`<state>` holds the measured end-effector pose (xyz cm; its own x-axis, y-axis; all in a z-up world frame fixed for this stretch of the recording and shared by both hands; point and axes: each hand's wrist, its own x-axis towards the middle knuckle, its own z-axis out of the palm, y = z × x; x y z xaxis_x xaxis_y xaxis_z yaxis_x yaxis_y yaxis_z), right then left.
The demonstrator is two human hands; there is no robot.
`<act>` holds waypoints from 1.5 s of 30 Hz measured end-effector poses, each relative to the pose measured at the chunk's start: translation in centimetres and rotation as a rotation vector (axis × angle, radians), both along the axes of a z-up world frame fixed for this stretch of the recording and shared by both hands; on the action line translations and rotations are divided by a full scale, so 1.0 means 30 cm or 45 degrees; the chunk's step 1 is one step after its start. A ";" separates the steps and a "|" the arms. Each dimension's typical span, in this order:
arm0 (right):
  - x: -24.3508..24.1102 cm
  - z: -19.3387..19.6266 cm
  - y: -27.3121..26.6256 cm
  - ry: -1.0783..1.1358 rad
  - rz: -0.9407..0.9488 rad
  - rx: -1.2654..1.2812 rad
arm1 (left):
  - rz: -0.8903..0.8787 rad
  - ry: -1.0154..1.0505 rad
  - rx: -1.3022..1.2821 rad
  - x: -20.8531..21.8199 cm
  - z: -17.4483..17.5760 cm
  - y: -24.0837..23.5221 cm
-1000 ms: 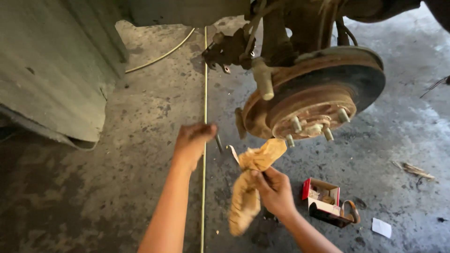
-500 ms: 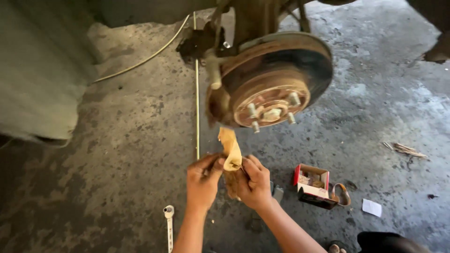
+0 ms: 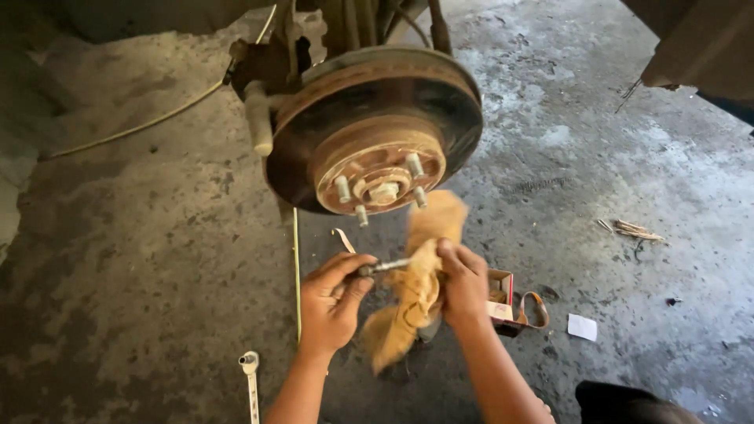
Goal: The person removes old brake pads from the caliper, cleans the caliper assembly with a cloth, and unpacks new brake pads. They then apply lubricant to the new pads and install them into the caliper.
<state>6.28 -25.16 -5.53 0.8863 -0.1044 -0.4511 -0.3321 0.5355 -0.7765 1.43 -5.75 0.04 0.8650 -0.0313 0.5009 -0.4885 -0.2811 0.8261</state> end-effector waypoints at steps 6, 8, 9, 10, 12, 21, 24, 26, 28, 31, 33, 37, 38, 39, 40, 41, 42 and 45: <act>-0.039 -0.055 -0.030 -1.020 0.153 -0.814 | 0.003 0.177 -0.169 0.016 -0.082 -0.076; -0.041 0.051 -0.017 -1.294 0.287 -0.972 | 0.026 0.201 -0.074 0.016 -0.071 -0.099; -0.050 0.040 -0.018 -1.291 0.284 -0.970 | 0.024 0.203 -0.070 0.012 -0.041 -0.098; -0.059 0.029 -0.017 -1.206 0.291 -0.868 | 0.018 0.078 0.136 0.008 -0.010 -0.097; -0.049 0.011 -0.038 -1.137 0.291 -0.783 | 0.007 -0.067 0.329 0.028 0.015 -0.103; -0.005 0.141 -0.137 -0.899 0.907 -0.654 | -0.096 -0.268 0.426 0.004 0.026 -0.121; 0.014 0.137 -0.140 -1.054 0.641 -0.688 | 0.063 -0.234 0.355 0.016 0.026 -0.150; 0.069 0.061 -0.194 -1.192 0.575 -0.784 | 0.080 -0.094 0.255 0.032 0.038 -0.174; 0.048 0.122 -0.204 -1.137 0.478 -0.757 | 0.062 0.160 0.081 0.063 -0.108 -0.192; 0.097 -0.003 -0.266 -0.825 0.076 -0.535 | 0.075 0.612 -0.479 0.026 -0.134 -0.257; 0.111 -0.065 -0.293 -0.580 -0.226 -0.348 | 0.088 0.785 -0.874 0.016 -0.092 -0.310; 0.019 -0.010 -0.171 -0.677 0.139 -0.370 | -0.008 0.719 -0.651 0.055 -0.119 -0.349; 0.009 0.013 -0.118 -0.704 0.194 -0.217 | 0.005 0.586 -0.419 0.079 -0.145 -0.349; 0.015 0.011 -0.115 -0.693 0.192 -0.217 | 0.004 0.597 -0.419 0.090 -0.127 -0.357; 0.022 0.008 -0.110 -0.647 0.068 -0.120 | 0.026 0.537 -0.307 0.102 -0.110 -0.363; 0.061 0.011 -0.100 -0.621 -0.058 -0.023 | 0.044 0.455 -0.196 0.146 -0.089 -0.364; 0.098 0.004 -0.131 -0.633 -0.061 -0.023 | 0.040 0.443 -0.195 0.163 -0.076 -0.387; 0.123 -0.042 -0.181 -0.772 -0.129 -0.527 | 0.143 0.326 -0.164 0.148 -0.116 -0.440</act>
